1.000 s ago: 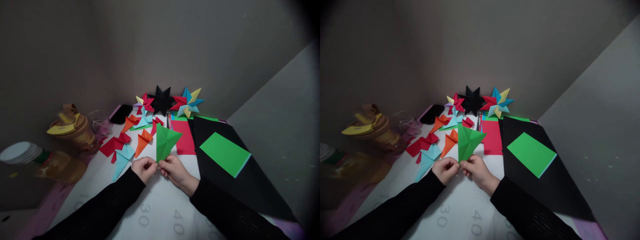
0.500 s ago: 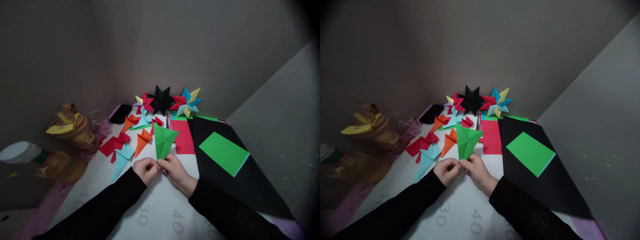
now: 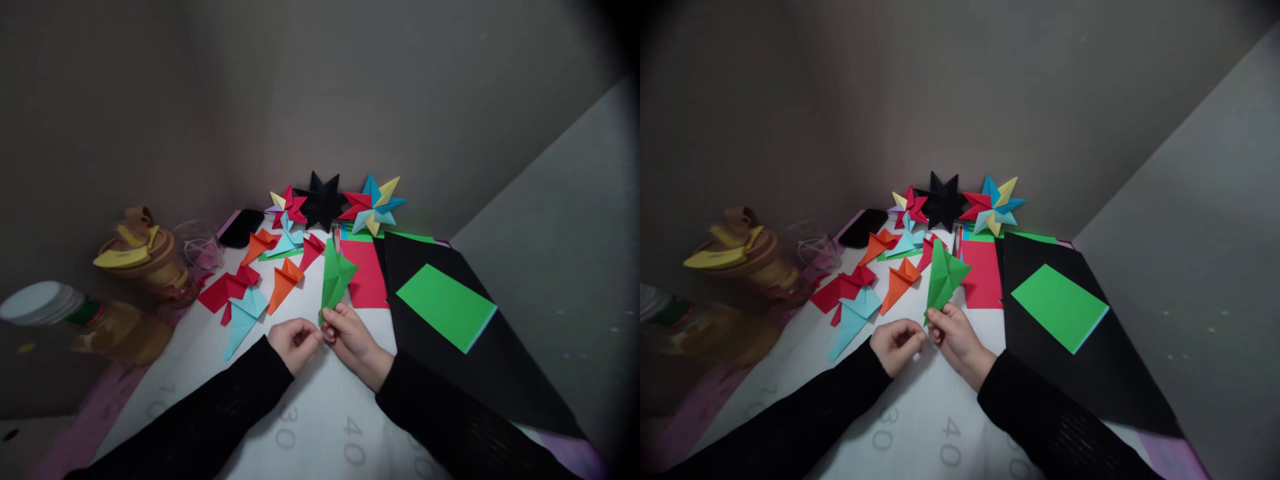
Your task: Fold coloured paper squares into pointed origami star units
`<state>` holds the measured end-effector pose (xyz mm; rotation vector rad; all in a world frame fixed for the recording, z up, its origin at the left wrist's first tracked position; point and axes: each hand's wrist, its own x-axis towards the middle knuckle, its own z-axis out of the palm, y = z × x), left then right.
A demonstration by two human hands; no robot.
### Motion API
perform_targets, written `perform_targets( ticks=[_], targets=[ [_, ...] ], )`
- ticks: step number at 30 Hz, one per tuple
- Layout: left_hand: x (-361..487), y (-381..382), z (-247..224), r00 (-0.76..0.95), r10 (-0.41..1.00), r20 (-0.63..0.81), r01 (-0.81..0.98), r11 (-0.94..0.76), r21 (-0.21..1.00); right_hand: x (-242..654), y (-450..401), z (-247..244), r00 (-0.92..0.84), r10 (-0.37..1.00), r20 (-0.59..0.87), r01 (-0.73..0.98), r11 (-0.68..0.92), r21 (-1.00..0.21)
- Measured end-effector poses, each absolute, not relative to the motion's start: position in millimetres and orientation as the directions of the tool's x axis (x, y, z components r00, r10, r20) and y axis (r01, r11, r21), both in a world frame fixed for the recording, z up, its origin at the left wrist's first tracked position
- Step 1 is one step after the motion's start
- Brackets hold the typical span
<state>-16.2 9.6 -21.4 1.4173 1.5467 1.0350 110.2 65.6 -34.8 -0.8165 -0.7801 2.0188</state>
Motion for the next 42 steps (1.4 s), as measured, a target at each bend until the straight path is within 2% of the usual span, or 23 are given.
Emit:
perform_targets(
  ticks=[5,9,11,19,24,28,37,42],
  targets=[
    [-17.8,7.9,-15.7,-0.148,0.974,0.173,0.483,-0.082,0.872,110.5,62.1,-35.7,-0.520,0.818,-0.248,-0.428,-0.501,-0.752],
    [-21.8,8.0,-13.2,-0.091,0.945,0.316,0.575,-0.209,0.791,109.5,58.7,-34.4,-0.544,0.804,-0.240,-0.429,-0.513,-0.743],
    [-23.5,8.7,-13.4,-0.063,0.937,0.343,0.602,-0.238,0.762,108.6,57.9,-33.7,-0.545,0.801,-0.246,-0.441,-0.523,-0.729],
    [-25.5,8.4,-18.8,-0.021,0.931,0.365,0.591,-0.283,0.756,109.6,66.7,-35.0,-0.452,0.849,-0.274,-0.516,-0.499,-0.696],
    [-32.8,14.4,-15.4,-0.192,0.937,0.291,0.477,-0.170,0.862,109.7,61.7,-35.7,-0.530,0.796,-0.293,-0.393,-0.537,-0.747],
    [-38.4,18.7,-16.1,-0.121,0.954,0.275,0.423,-0.201,0.884,108.6,57.1,-35.6,-0.571,0.774,-0.274,-0.305,-0.509,-0.805],
    [-32.2,16.1,-15.8,-0.225,0.966,0.125,0.203,-0.079,0.976,110.6,57.5,-35.7,-0.591,0.756,-0.280,-0.201,-0.474,-0.857],
    [-32.1,16.4,-16.2,-0.227,0.965,0.129,0.201,-0.083,0.976,111.7,57.0,-38.6,-0.597,0.753,-0.277,-0.174,-0.459,-0.871]
  ],
)
